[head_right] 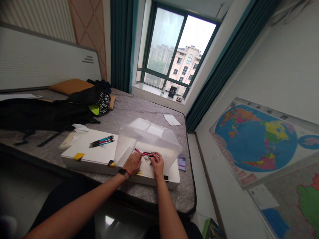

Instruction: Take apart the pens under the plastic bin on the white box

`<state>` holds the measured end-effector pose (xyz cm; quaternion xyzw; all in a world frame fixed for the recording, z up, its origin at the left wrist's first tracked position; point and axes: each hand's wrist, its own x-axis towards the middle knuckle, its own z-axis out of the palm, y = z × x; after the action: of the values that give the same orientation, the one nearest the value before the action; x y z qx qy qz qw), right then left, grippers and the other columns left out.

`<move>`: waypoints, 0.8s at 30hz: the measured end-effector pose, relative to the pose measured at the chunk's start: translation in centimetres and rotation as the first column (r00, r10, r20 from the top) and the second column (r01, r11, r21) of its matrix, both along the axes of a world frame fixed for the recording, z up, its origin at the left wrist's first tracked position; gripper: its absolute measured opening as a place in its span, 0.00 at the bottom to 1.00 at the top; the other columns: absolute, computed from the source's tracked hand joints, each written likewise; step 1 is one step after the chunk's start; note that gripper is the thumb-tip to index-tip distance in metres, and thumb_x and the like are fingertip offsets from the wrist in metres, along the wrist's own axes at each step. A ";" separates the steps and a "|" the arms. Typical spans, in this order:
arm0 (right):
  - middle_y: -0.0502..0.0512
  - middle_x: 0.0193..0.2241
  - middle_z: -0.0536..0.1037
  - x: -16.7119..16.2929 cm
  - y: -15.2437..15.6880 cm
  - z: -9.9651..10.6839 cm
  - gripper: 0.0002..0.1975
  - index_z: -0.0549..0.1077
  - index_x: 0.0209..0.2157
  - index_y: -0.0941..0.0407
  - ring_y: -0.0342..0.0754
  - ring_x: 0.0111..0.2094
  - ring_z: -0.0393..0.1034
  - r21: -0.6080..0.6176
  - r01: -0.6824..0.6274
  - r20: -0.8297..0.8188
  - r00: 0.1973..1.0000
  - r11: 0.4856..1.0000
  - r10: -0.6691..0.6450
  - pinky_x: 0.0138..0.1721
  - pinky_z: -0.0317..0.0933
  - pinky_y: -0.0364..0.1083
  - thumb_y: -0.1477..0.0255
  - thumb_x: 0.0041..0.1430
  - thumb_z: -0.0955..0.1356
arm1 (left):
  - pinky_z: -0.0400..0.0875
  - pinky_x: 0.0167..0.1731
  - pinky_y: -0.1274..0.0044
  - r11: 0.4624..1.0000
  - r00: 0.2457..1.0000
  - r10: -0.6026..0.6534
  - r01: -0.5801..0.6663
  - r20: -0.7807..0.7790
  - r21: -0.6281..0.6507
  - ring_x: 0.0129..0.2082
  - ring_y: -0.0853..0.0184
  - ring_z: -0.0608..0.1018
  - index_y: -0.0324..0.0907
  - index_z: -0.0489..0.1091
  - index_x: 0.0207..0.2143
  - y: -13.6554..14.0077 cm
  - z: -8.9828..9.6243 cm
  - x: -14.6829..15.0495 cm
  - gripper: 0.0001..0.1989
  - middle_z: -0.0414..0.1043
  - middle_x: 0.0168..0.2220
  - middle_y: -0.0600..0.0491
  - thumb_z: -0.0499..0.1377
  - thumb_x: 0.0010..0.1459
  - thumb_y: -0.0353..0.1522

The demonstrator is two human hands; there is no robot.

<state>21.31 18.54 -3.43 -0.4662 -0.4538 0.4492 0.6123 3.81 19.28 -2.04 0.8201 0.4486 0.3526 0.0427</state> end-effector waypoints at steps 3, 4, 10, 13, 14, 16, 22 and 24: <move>0.60 0.41 0.78 0.1 0.2 -0.4 0.17 0.70 0.39 0.56 0.50 0.39 0.73 -0.023 0.005 0.035 0.999 1.000 -0.004 0.31 0.66 0.43 0.63 0.48 0.71 | 0.62 0.40 0.70 1.000 1.000 -0.007 0.006 0.009 0.025 0.41 0.60 0.68 0.41 0.64 0.47 0.1 -0.1 0.0 0.16 0.70 0.38 0.48 0.49 0.56 0.23; 0.59 0.38 0.79 0.2 0.2 -0.6 0.16 0.71 0.37 0.57 0.50 0.38 0.73 -0.031 0.011 0.047 0.999 0.999 -0.009 0.31 0.66 0.43 0.63 0.47 0.71 | 0.62 0.39 0.70 0.999 1.000 -0.004 0.003 0.010 0.032 0.41 0.60 0.68 0.41 0.64 0.47 0.1 -0.1 0.0 0.15 0.70 0.39 0.48 0.48 0.58 0.24; 0.54 0.28 0.77 0.2 0.3 -0.7 0.14 0.73 0.32 0.58 0.47 0.31 0.70 0.012 0.053 0.114 0.992 0.999 -0.054 0.29 0.63 0.42 0.63 0.47 0.72 | 0.63 0.40 0.70 1.000 0.999 0.027 -0.027 0.020 -0.006 0.39 0.62 0.70 0.42 0.66 0.44 0.1 0.0 0.0 0.13 0.70 0.37 0.48 0.44 0.65 0.32; 0.52 0.26 0.76 0.1 0.2 -0.4 0.14 0.74 0.32 0.58 0.46 0.28 0.68 0.023 0.062 0.133 0.989 0.998 -0.065 0.28 0.62 0.42 0.62 0.47 0.71 | 0.63 0.41 0.71 0.999 0.998 0.033 -0.032 0.049 -0.030 0.41 0.62 0.70 0.42 0.65 0.45 0.1 -0.1 0.0 0.13 0.70 0.39 0.48 0.45 0.65 0.33; 0.52 0.25 0.75 0.1 0.2 -0.4 0.14 0.74 0.31 0.58 0.46 0.28 0.68 0.021 0.062 0.134 0.989 0.998 -0.065 0.27 0.62 0.42 0.62 0.47 0.71 | 0.63 0.41 0.70 0.999 0.997 0.039 -0.037 0.060 -0.031 0.42 0.62 0.70 0.43 0.65 0.45 0.2 -0.2 0.0 0.13 0.70 0.39 0.48 0.45 0.65 0.34; 0.51 0.24 0.75 0.1 0.2 -0.3 0.14 0.73 0.31 0.58 0.45 0.26 0.67 0.013 0.058 0.127 0.990 0.998 -0.059 0.27 0.62 0.42 0.62 0.47 0.71 | 0.63 0.42 0.70 0.998 0.995 0.060 -0.058 0.080 -0.027 0.42 0.61 0.70 0.43 0.65 0.46 0.3 -0.2 0.0 0.13 0.70 0.41 0.48 0.45 0.65 0.34; 0.49 0.20 0.73 0.1 0.1 -0.2 0.12 0.73 0.29 0.58 0.42 0.21 0.64 -0.019 0.033 0.081 0.996 0.999 -0.031 0.26 0.60 0.42 0.63 0.47 0.71 | 0.63 0.42 0.73 0.989 0.977 0.133 -0.121 0.168 -0.082 0.42 0.63 0.71 0.43 0.65 0.46 0.4 0.1 -0.2 0.15 0.71 0.40 0.49 0.43 0.66 0.36; 0.48 0.19 0.73 0.0 0.0 -0.1 0.12 0.73 0.29 0.58 0.42 0.21 0.64 -0.019 0.034 0.088 0.996 0.999 -0.032 0.25 0.59 0.41 0.63 0.47 0.71 | 0.63 0.42 0.73 0.982 0.964 0.172 -0.152 0.202 -0.111 0.41 0.64 0.72 0.44 0.66 0.43 0.5 0.1 -0.3 0.15 0.71 0.39 0.50 0.42 0.66 0.36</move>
<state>21.35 18.57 -3.52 -0.4991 -0.4677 0.4228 0.5945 3.51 19.73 -1.99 0.7357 0.5233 0.4183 0.0997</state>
